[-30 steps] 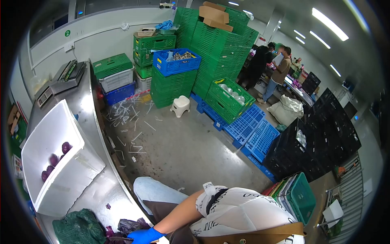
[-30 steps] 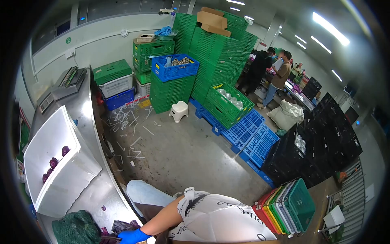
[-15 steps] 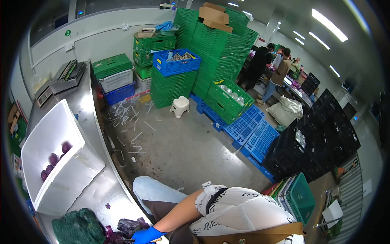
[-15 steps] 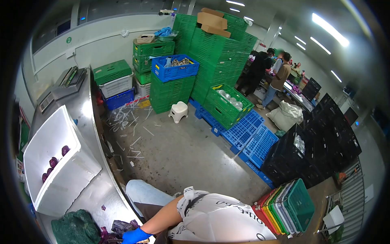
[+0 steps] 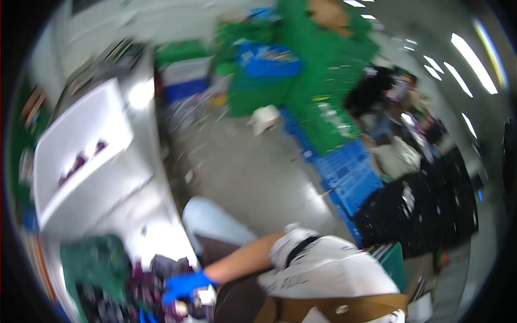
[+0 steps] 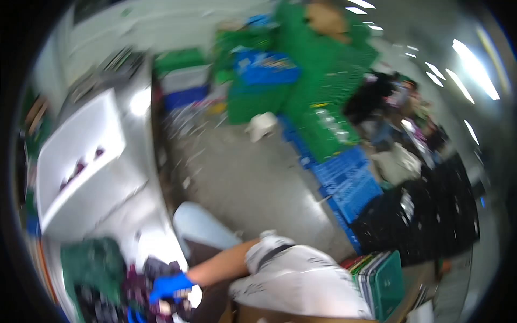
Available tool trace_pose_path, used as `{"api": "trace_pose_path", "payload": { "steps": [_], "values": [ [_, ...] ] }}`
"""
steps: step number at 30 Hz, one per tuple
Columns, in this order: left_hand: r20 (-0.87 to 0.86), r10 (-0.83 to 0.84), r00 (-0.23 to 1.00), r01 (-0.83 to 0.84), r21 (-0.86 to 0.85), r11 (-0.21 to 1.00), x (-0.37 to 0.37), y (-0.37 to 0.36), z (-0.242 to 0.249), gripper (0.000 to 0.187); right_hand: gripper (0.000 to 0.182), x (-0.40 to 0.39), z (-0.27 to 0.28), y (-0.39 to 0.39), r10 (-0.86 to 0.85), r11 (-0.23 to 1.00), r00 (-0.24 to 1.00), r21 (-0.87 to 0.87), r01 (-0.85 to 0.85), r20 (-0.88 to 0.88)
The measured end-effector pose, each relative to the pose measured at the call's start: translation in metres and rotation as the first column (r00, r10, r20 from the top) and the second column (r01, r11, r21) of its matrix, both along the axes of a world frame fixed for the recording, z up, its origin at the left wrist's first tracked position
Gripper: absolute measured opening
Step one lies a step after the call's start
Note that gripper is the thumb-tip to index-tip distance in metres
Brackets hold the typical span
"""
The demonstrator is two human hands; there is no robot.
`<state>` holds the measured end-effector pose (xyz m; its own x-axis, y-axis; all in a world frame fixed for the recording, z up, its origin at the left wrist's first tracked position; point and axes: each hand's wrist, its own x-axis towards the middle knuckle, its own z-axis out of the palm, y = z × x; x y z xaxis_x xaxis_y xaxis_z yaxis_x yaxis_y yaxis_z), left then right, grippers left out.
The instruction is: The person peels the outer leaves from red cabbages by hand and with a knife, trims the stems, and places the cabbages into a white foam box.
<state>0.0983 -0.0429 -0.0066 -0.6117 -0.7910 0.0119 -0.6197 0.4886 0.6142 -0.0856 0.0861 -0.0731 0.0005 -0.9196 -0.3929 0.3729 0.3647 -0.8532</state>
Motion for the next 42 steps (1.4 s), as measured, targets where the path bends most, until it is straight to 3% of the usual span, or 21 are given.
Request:
{"api": "trace_pose_path", "payload": {
  "steps": [1,2,3,4,5,6,8,10,12,15,22,25,29,37,42],
  "values": [
    [-0.309,0.044,0.950,0.027,0.222,0.975,0.029,-0.034,-0.093,0.046,0.035,-0.003,0.018,0.006,-0.070,0.998,0.996,0.006,0.070,0.059],
    [-0.424,-0.073,0.903,0.073,-0.018,0.997,-0.002,-0.014,-0.049,0.027,0.037,-0.009,0.005,-0.003,-0.137,0.988,0.990,-0.071,0.135,-0.017],
    [-0.356,-0.215,0.909,0.185,-0.117,0.976,-0.004,-0.005,-0.020,0.028,0.035,-0.016,0.020,-0.003,-0.108,0.994,0.987,0.000,0.109,-0.115],
    [-0.367,-0.123,0.922,0.166,0.089,0.982,-0.014,0.010,0.001,0.026,0.037,-0.023,0.031,-0.003,-0.066,0.994,0.977,0.074,0.083,-0.205],
    [-0.366,-0.155,0.917,0.212,0.122,0.970,-0.016,0.016,0.009,0.029,0.047,-0.020,0.018,-0.004,-0.159,0.976,0.980,0.134,0.175,-0.122],
    [-0.408,-0.162,0.899,0.239,0.145,0.960,-0.018,0.021,0.009,0.031,0.055,-0.016,0.000,-0.011,-0.224,0.973,0.967,0.035,0.230,-0.122],
    [-0.380,-0.267,0.886,0.291,0.005,0.957,-0.013,0.025,0.004,0.034,0.051,-0.023,-0.001,-0.002,-0.158,0.985,0.986,0.074,0.154,0.056],
    [-0.328,-0.326,0.887,0.324,-0.062,0.944,-0.016,0.031,0.010,0.034,0.046,-0.029,0.038,0.000,-0.064,0.981,0.996,0.180,0.074,-0.062],
    [-0.268,-0.338,0.902,0.332,-0.068,0.941,-0.015,0.033,0.011,0.032,0.043,-0.028,0.041,0.000,-0.033,0.978,0.992,0.202,0.058,-0.124],
    [-0.200,-0.454,0.868,0.412,-0.220,0.884,-0.012,0.031,0.010,0.029,0.043,-0.025,0.037,0.003,-0.022,0.976,0.996,0.216,0.039,-0.082],
    [-0.207,-0.435,0.876,0.402,-0.185,0.897,-0.003,0.034,0.019,0.026,0.045,-0.014,0.023,0.006,-0.052,0.974,0.997,0.219,0.063,-0.056],
    [-0.227,-0.358,0.906,0.330,-0.153,0.931,-0.001,0.038,0.016,0.024,0.044,-0.008,0.039,0.006,-0.050,0.977,0.979,0.194,0.089,-0.197],
    [-0.297,-0.213,0.931,0.220,-0.009,0.975,-0.002,0.044,0.013,0.024,0.044,-0.008,0.031,0.004,-0.057,0.973,0.985,0.212,0.092,-0.165],
    [-0.066,-0.418,0.906,0.398,-0.203,0.895,0.004,0.041,0.009,0.030,0.046,-0.010,0.037,0.005,-0.022,0.959,0.992,0.278,0.057,-0.127],
    [0.039,-0.497,0.867,0.486,-0.290,0.824,0.002,0.040,0.006,0.030,0.047,-0.014,0.039,0.007,0.065,0.944,0.966,0.328,0.021,-0.250]
  ]
}}
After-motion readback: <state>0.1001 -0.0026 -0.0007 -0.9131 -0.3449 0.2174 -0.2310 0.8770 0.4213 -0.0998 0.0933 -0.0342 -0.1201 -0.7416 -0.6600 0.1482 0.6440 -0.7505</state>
